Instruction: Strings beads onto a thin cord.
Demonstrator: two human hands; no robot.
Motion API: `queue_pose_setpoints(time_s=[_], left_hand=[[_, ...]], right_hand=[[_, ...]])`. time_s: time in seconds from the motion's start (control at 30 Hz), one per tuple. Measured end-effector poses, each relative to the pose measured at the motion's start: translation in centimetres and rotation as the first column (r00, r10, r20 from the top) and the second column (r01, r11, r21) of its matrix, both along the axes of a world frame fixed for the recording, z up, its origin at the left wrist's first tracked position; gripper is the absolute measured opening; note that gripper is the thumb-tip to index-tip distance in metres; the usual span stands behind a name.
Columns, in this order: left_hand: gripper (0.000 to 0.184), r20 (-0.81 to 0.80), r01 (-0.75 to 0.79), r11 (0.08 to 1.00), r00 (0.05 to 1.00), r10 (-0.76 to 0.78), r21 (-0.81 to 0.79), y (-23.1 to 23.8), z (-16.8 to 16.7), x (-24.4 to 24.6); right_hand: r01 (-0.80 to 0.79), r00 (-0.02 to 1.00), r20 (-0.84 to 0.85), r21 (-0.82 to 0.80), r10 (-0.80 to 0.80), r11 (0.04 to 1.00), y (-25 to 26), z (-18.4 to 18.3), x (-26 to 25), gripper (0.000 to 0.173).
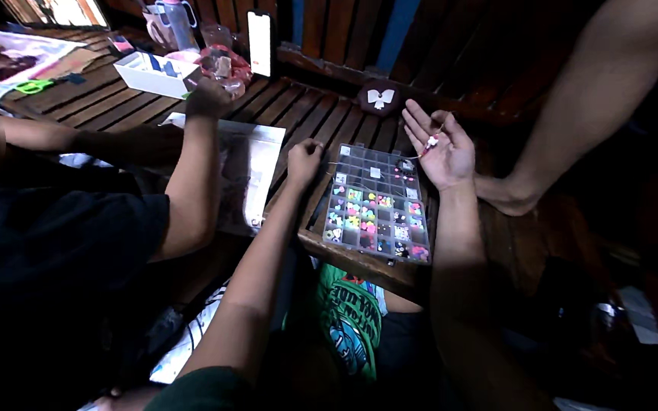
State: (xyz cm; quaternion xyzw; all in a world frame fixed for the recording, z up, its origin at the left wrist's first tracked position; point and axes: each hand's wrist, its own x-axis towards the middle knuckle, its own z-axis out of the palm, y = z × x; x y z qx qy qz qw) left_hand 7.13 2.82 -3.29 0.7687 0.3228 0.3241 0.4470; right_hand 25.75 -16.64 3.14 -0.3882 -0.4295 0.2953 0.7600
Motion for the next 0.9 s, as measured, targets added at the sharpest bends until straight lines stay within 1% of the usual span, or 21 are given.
queue_pose_setpoints(time_s=[0.07,0.13,0.23,0.27,0.3,0.37,0.4,0.43,0.47,0.5,0.57,0.6,0.67,0.77,0.9], left_hand=[[0.026,-0.005,0.002,1.000,1.000,-0.002,0.007,0.0,0.0,0.0],[0.026,-0.012,0.009,1.000,1.000,-0.009,0.003,0.1,0.0,0.0],[0.027,-0.001,0.025,1.000,1.000,-0.025,-0.005,0.1,0.2,0.0],[0.027,0.021,0.015,1.000,1.000,-0.015,0.012,0.0,0.2,0.0],[0.028,0.049,-0.006,0.998,0.999,0.003,0.059,-0.2,0.1,0.1],[0.029,0.120,-0.043,0.961,0.993,0.011,0.273,-0.8,0.2,0.3],[0.028,0.176,-0.043,0.923,0.984,-0.027,0.382,-1.2,0.6,0.7],[0.026,0.214,-0.015,0.889,0.972,-0.094,0.457,-1.7,1.3,1.4],[0.024,0.214,0.058,0.869,0.959,-0.186,0.492,-2.3,2.3,2.1],[0.024,0.193,0.167,0.862,0.938,-0.289,0.478,-3.1,3.1,3.0],[0.026,0.148,0.400,0.855,0.872,-0.466,0.330,-4.7,4.7,5.0],[0.026,0.145,0.464,0.849,0.849,-0.508,0.255,-5.2,5.1,5.9],[0.025,0.163,0.484,0.857,0.845,-0.510,0.176,-5.7,5.0,7.1],[0.023,0.204,0.484,0.858,0.835,-0.511,0.170,-5.5,4.2,7.4],[0.019,0.301,0.492,0.860,0.807,-0.508,0.133,-5.4,2.6,6.7]], right_hand=[[0.070,0.996,0.059,-0.039,-0.067,0.997,0.1,-0.3,0.6,0.042],[0.157,0.986,0.063,-0.056,-0.153,0.986,0.3,-0.5,1.0,0.042],[0.304,0.946,-0.080,-0.126,-0.315,0.944,0.6,-0.7,1.5,0.040],[0.318,0.933,-0.124,-0.156,-0.337,0.935,0.5,-0.7,1.7,0.039],[0.306,0.931,-0.151,-0.174,-0.332,0.936,0.4,-0.7,1.7,0.039],[0.277,0.935,-0.174,-0.181,-0.308,0.944,0.3,-0.4,1.1,0.040],[0.268,0.942,-0.156,-0.187,-0.298,0.945,0.4,-0.1,0.7,0.040],[0.253,0.952,-0.128,-0.194,-0.280,0.948,0.7,0.1,0.4,0.040],[0.236,0.960,-0.105,-0.198,-0.260,0.951,1.0,0.2,0.1,0.040],[0.226,0.965,-0.086,-0.203,-0.247,0.953,1.3,0.2,-0.3,0.039],[0.213,0.974,-0.036,-0.215,-0.225,0.953,1.7,0.0,-1.0,0.039],[0.218,0.975,0.005,-0.226,-0.222,0.950,1.9,-0.2,-1.3,0.040],[0.233,0.972,0.039,-0.231,-0.230,0.945,2.3,-0.4,-1.7,0.040],[0.237,0.971,0.022,-0.199,-0.238,0.951,2.6,-0.3,-2.4,0.041],[0.216,0.975,0.094,-0.199,-0.201,0.956,2.7,0.1,-3.5,0.039]])
